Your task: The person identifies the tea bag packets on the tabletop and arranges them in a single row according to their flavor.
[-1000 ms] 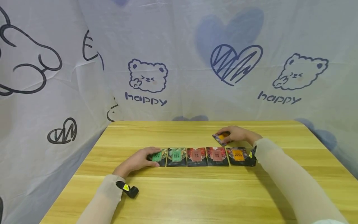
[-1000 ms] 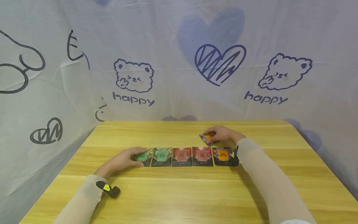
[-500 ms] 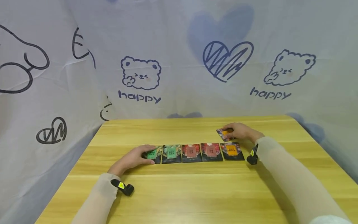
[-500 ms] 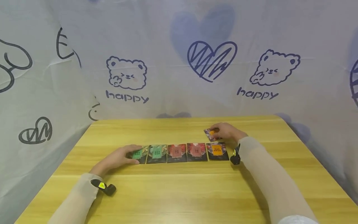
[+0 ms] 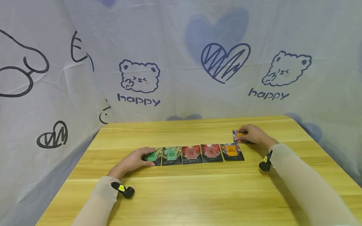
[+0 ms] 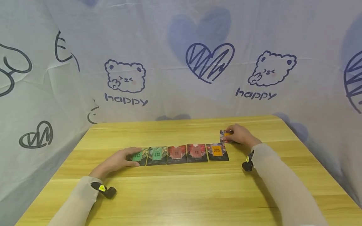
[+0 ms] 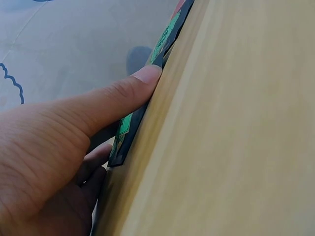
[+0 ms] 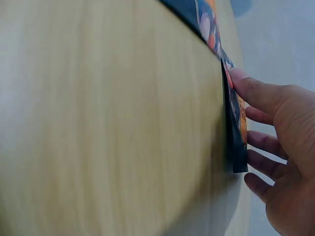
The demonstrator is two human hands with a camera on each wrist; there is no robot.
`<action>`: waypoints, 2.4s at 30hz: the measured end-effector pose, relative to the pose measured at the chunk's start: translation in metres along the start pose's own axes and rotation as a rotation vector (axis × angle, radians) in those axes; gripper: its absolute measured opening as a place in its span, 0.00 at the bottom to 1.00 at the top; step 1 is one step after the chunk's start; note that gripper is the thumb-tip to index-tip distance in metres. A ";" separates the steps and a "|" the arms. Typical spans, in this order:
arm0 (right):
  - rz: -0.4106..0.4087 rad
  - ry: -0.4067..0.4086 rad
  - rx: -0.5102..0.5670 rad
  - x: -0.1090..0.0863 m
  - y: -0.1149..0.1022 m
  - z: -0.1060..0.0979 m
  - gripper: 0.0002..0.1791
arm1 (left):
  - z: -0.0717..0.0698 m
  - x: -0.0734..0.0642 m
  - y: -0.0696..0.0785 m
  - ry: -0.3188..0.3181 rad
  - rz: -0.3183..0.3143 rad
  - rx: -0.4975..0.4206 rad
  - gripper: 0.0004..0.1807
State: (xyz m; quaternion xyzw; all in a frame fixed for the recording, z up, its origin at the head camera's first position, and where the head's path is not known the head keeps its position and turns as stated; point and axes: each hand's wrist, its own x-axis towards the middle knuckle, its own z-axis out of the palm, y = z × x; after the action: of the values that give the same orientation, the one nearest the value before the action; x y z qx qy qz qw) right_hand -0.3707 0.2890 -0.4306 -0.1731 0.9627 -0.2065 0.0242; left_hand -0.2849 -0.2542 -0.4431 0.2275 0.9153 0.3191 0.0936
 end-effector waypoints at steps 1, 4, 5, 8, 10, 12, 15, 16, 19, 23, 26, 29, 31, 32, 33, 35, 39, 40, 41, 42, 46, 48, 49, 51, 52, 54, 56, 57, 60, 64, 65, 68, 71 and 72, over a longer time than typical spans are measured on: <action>0.005 0.010 -0.001 -0.002 0.002 0.000 0.30 | 0.000 0.000 0.000 0.000 -0.001 -0.002 0.42; 0.018 0.033 -0.013 -0.006 0.007 -0.002 0.30 | -0.001 0.002 0.001 0.001 0.002 0.000 0.42; 0.023 0.038 -0.020 -0.007 0.008 -0.002 0.29 | -0.001 0.002 0.001 0.001 0.002 0.001 0.42; 0.051 0.038 -0.025 -0.011 0.009 -0.003 0.30 | 0.000 0.001 0.003 0.000 0.002 0.007 0.42; 0.077 0.031 -0.031 -0.013 0.010 -0.003 0.31 | 0.001 0.000 0.003 -0.004 -0.003 0.013 0.42; 0.106 0.027 -0.036 -0.015 0.010 -0.004 0.33 | 0.002 0.000 0.002 -0.008 -0.006 0.013 0.42; 0.131 0.034 -0.055 -0.019 0.011 -0.005 0.33 | 0.003 -0.001 0.001 -0.005 -0.005 0.008 0.42; 0.134 0.035 -0.059 -0.020 0.011 -0.006 0.32 | 0.003 -0.001 0.001 -0.004 -0.004 0.005 0.42; 0.137 0.038 -0.058 -0.023 0.013 -0.008 0.32 | 0.002 0.000 0.000 0.003 0.001 -0.004 0.42; 0.152 0.032 -0.066 -0.029 0.015 -0.012 0.33 | -0.001 0.001 0.001 -0.005 0.008 -0.008 0.42; 0.165 0.030 -0.079 -0.035 0.016 -0.016 0.32 | -0.002 0.003 0.002 -0.007 0.016 0.001 0.42; 0.172 0.038 -0.068 -0.040 0.016 -0.018 0.33 | -0.004 0.004 0.002 0.002 0.016 0.006 0.42; 0.170 0.041 -0.055 -0.042 0.016 -0.017 0.33 | -0.005 0.004 0.002 0.010 0.021 0.017 0.42; 0.171 0.043 -0.048 -0.044 0.016 -0.017 0.33 | -0.005 0.004 0.002 0.011 0.019 0.016 0.42; 0.173 0.045 -0.043 -0.045 0.017 -0.017 0.34 | -0.005 0.003 0.002 0.011 0.016 0.020 0.42; 0.179 0.046 -0.038 -0.048 0.018 -0.016 0.33 | -0.005 0.003 0.002 0.012 0.018 0.025 0.42; 0.197 0.043 -0.044 -0.054 0.019 -0.017 0.34 | -0.005 0.004 0.002 0.014 0.018 0.029 0.42; 0.204 0.041 -0.045 -0.056 0.019 -0.018 0.34 | -0.005 0.003 0.002 0.015 0.019 0.028 0.42; 0.210 0.041 -0.049 -0.057 0.018 -0.020 0.34 | -0.005 0.003 0.002 0.015 0.021 0.027 0.42; 0.212 0.041 -0.056 -0.059 0.017 -0.021 0.35 | -0.005 0.003 0.001 0.014 0.021 0.030 0.42; 0.191 0.067 -0.043 -0.061 0.015 -0.023 0.34 | -0.005 0.002 0.000 0.012 0.018 0.023 0.42; 0.154 0.080 -0.015 -0.062 0.014 -0.022 0.34 | -0.004 0.002 -0.001 0.010 0.013 0.022 0.43; 0.129 0.080 0.003 -0.062 0.014 -0.022 0.34 | -0.004 0.002 -0.001 0.010 0.010 0.017 0.43; 0.085 0.072 0.033 -0.063 0.014 -0.020 0.35 | -0.004 0.001 -0.002 0.010 0.010 0.022 0.43; 0.063 0.063 0.050 -0.063 0.014 -0.018 0.36 | -0.004 0.001 -0.002 0.012 0.010 0.022 0.42; 0.023 0.046 0.069 -0.063 0.014 -0.015 0.37 | -0.004 0.000 -0.001 0.014 0.012 0.025 0.42; 0.000 0.033 0.083 -0.063 0.014 -0.011 0.38 | -0.004 0.000 0.000 0.012 0.010 0.022 0.42; -0.011 0.026 0.089 -0.063 0.014 -0.008 0.38 | -0.003 -0.001 0.001 0.009 0.006 0.020 0.42; -0.026 0.008 0.107 -0.065 0.015 -0.004 0.37 | -0.003 -0.003 0.002 0.004 0.005 0.021 0.42; -0.033 -0.003 0.106 -0.068 0.018 -0.002 0.36 | -0.001 -0.002 0.003 0.002 -0.003 0.026 0.42; -0.035 -0.003 0.100 -0.069 0.019 -0.002 0.36 | -0.001 -0.001 0.003 0.002 -0.008 0.022 0.42; -0.044 0.001 0.094 -0.070 0.022 -0.003 0.35 | -0.001 0.001 0.002 0.003 -0.005 0.021 0.42; -0.049 0.007 0.089 -0.069 0.024 -0.004 0.33 | -0.003 0.004 0.002 0.013 0.008 0.016 0.41; -0.048 0.009 0.087 -0.068 0.025 -0.005 0.33 | -0.004 0.005 0.001 0.016 0.010 0.014 0.42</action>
State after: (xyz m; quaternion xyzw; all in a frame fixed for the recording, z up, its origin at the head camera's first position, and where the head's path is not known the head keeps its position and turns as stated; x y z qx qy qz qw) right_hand -0.3160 0.3359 -0.4379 -0.1941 0.9485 -0.2494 0.0222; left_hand -0.2902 -0.2528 -0.4394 0.2302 0.9170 0.3149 0.0832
